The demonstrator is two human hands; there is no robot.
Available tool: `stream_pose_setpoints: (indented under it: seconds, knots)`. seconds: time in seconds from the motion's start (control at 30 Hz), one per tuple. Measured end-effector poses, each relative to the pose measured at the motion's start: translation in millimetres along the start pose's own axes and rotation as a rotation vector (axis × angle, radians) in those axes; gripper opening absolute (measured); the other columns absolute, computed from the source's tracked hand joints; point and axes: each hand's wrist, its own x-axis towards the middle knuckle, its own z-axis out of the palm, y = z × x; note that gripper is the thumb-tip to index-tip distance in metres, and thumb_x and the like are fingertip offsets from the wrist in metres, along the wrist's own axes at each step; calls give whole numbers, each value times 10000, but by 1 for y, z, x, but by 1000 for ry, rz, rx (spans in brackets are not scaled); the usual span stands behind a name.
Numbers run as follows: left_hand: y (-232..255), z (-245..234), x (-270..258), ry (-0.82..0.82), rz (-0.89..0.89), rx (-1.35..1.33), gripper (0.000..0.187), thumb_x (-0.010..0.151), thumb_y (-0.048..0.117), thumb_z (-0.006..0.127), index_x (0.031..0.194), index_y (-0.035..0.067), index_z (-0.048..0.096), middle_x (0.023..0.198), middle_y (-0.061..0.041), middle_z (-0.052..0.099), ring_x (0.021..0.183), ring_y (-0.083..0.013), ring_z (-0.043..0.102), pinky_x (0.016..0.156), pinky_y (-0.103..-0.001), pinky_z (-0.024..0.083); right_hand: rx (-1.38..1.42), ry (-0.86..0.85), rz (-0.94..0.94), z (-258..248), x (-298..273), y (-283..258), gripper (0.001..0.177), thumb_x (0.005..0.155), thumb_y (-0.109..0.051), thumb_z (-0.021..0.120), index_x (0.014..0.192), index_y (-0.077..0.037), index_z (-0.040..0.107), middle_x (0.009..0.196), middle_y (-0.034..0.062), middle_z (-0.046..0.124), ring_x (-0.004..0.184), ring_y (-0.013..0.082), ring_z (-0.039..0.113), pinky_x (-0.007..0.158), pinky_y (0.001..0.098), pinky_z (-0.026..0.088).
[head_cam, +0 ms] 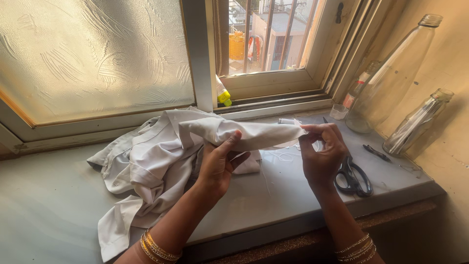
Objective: The person sews a button onto a white shirt using a needle and thread. They repeatedly pass the needle through the fabric and button, pull the thread taut, and trim the thread with scissors.
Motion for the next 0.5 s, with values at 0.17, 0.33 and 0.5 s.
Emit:
stream_pose_setpoints:
  seconds: [0.17, 0.33, 0.5]
  knots:
    - [-5, 9, -2, -83, -15, 51, 490, 833, 165, 767, 1240, 116, 498, 1124, -71, 679, 1044, -230, 706, 877, -382, 636, -53, -95, -8, 3, 0, -2, 152, 840, 30, 749, 976, -39, 751, 875, 47, 662, 753, 122, 656, 721, 265, 521]
    - [-5, 8, -4, -76, 92, 149, 405, 865, 71, 748, 1219, 12, 560, 1114, -128, 692, 996, -252, 728, 819, -371, 659, -171, -216, 56, 6, 2, -7, 282, 858, 3, 732, 1134, -44, 761, 850, 76, 640, 695, 153, 621, 660, 302, 506]
    - [2, 5, -1, 58, 100, 103, 429, 861, 22, 661, 1251, 77, 491, 1114, -101, 660, 959, -225, 729, 778, -394, 679, -112, -308, -114, 5, -4, -22, 488, 834, 35, 670, 1316, -32, 710, 870, 91, 597, 765, 189, 620, 736, 325, 538]
